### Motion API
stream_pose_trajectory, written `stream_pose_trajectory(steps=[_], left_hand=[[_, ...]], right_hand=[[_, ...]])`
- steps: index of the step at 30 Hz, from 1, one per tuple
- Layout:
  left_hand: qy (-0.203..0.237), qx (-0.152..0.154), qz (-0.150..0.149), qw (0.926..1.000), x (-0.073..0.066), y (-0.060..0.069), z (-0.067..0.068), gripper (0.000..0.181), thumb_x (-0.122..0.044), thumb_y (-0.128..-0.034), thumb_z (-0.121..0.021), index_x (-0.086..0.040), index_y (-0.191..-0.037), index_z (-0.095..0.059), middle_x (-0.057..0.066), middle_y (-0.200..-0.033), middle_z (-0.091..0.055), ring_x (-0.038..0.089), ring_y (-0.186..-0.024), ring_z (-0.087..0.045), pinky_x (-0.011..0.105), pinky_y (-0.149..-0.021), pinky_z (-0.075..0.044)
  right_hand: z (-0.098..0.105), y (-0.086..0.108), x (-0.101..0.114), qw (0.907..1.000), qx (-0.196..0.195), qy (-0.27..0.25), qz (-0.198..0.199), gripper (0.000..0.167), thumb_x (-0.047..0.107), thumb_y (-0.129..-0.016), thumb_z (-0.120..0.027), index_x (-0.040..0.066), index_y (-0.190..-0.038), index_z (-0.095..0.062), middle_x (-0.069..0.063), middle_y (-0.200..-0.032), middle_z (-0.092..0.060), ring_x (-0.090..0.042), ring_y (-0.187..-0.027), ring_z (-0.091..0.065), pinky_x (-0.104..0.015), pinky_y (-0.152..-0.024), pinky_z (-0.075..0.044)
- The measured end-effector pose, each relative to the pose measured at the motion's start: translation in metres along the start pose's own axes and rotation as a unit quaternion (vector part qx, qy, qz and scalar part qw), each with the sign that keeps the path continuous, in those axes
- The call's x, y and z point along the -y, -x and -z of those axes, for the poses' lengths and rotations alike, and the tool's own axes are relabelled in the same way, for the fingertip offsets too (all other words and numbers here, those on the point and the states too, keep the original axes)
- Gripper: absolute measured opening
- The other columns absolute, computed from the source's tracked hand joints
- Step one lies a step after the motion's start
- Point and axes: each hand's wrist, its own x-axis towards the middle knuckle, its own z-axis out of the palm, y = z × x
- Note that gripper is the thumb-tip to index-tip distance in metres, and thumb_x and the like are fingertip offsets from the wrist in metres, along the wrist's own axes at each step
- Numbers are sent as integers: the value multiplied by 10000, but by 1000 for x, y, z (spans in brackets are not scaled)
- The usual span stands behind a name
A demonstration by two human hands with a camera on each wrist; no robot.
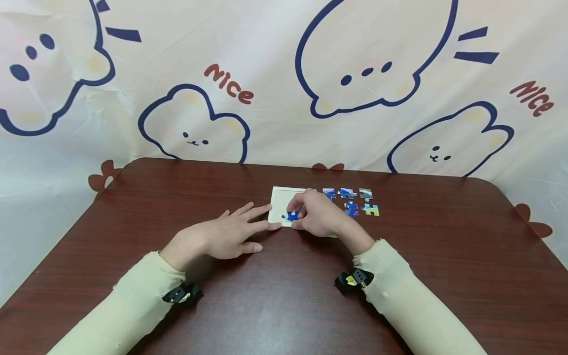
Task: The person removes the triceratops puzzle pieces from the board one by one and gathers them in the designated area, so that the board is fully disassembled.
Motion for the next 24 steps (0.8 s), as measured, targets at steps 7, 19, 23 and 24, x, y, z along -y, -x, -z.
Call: stream_pose_trajectory(steps=[7, 19, 23, 24], left_hand=[[-9, 1, 4, 10000, 0, 0, 0, 580, -318, -1097, -589, -384, -1640, -396, 72, -1803, -143, 526, -1626, -163, 847, -1161, -254], [-6, -6, 5, 10000, -1, -1, 1, 583, -316, -1095, -593, -377, -1640, -397, 76, -1803, -145, 524, -1627, -160, 847, -1163, -251], [11, -10, 26, 10000, -1, 0, 1, 579, -317, -1097, -590, -377, -1640, -399, 75, -1803, -144, 521, -1629, -157, 847, -1163, -249], [12, -12, 27, 10000, -1, 0, 1, 578, -317, -1097, -590, -376, -1640, -399, 76, -1803, -144, 522, -1629, -157, 848, -1163, -250]], right_hand=[[0, 0, 0, 10000, -20, 31, -8, 260, 102, -934, -812, 95, -1185, -742, -89, -1152, -684, -179, -957, -635, -382, -933, -562], [0, 1, 1, 10000, -26, -16, -17, 265, 90, -930, -814, 89, -1182, -731, -99, -1166, -682, -184, -957, -640, -384, -940, -571], [0, 1, 2, 10000, -40, 1, -32, 266, 93, -928, -816, 90, -1179, -729, -100, -1170, -677, -188, -963, -635, -384, -939, -568], [0, 1, 2, 10000, -42, 8, -32, 266, 94, -928, -816, 91, -1179, -728, -100, -1170, -677, -188, -963, -634, -383, -937, -568]])
